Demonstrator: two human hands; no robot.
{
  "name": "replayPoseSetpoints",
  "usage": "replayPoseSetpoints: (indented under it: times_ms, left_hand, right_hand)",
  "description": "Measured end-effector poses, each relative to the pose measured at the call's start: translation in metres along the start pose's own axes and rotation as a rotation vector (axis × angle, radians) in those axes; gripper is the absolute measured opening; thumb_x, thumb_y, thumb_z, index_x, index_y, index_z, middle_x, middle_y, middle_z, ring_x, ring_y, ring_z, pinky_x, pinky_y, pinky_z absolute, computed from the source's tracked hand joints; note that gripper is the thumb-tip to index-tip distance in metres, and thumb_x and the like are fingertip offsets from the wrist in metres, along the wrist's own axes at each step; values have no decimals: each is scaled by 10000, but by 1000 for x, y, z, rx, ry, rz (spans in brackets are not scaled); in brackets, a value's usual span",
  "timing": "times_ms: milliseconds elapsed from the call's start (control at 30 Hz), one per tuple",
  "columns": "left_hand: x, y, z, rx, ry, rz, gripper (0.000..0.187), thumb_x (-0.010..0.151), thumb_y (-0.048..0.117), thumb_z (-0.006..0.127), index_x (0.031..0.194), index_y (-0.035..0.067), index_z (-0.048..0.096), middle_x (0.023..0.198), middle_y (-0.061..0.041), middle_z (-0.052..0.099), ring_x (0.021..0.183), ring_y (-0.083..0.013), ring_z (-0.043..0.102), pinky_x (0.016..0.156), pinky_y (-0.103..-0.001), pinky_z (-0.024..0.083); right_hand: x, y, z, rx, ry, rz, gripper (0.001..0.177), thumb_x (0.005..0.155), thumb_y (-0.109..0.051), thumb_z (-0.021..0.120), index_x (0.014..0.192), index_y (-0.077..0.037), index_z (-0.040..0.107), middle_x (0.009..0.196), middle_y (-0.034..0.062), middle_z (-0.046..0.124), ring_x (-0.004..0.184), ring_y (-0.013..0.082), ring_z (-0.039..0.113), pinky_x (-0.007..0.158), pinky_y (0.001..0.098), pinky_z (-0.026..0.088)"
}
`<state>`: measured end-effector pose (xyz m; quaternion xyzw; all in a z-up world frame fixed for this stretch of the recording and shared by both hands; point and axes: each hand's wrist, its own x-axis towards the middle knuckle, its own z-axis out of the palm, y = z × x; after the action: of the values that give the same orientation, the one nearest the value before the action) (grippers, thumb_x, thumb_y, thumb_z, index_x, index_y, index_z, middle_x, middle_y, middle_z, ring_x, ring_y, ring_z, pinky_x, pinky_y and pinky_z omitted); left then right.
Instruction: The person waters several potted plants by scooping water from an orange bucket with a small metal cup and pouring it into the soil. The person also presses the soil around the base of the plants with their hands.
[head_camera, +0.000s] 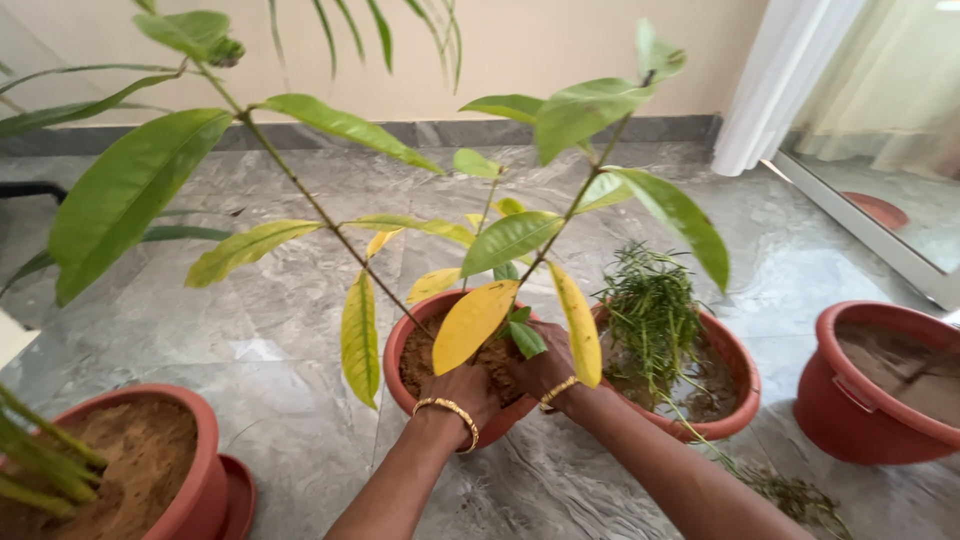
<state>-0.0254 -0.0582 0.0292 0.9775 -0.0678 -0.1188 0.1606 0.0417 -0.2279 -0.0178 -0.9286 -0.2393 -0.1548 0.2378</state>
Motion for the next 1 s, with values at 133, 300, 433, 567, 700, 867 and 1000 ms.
replayPoseSetpoints:
  times_ms: [133,300,433,567,700,867,1000]
  left_hand:
    - [-33,21,-21,-86,191,39,361,864,404,726,1055,98,757,1055,-146,752,1016,-317,703,863,-480,561]
    - [-24,31,1,-81,343,146,474,816,441,750,1138,96,708,1128,-157,701,977,-350,692,828,-499,554]
    - [-4,64,34,-34,407,261,260,861,276,680,1017,70,713,1064,-151,718,955,-348,710,821,-503,565]
    - [-7,132,43,-66,337,342,199,872,272,676,892,92,758,916,-180,739,918,-376,708,842,-497,565]
    - [-19,216,48,-126,294,596,299,836,349,722,856,53,751,896,-181,734,868,-393,717,787,-516,563]
    - [-39,312,63,-86,286,778,185,808,202,683,890,50,749,941,-194,725,874,-401,717,790,-520,560]
    - [-49,378,89,0,184,819,187,839,193,650,926,64,753,991,-191,735,936,-377,717,836,-502,562]
  right_hand:
    - [-7,0,3,162,-62,55,397,726,-181,781,1097,-92,674,953,163,720,852,374,690,741,471,565]
    - [-22,-16,-31,212,-42,218,437,725,-304,780,1071,-57,679,952,171,733,909,342,708,786,439,574]
    - [-49,-26,-114,-23,-135,337,309,811,-326,738,999,-82,757,962,177,755,941,350,717,837,447,563]
    - [-83,-19,-185,-58,4,284,262,775,-263,726,982,-116,792,956,136,762,870,333,732,796,454,558]
    - [-140,16,-253,-241,30,396,261,796,-214,669,1018,-145,787,922,93,780,846,298,752,799,436,579]
    - [-215,61,-324,-370,-34,554,241,814,-249,698,1015,-146,781,905,87,787,847,305,744,816,433,574]
    - [-285,97,-352,-350,-125,685,253,773,-259,730,1006,-190,800,904,52,797,890,253,756,854,402,579]
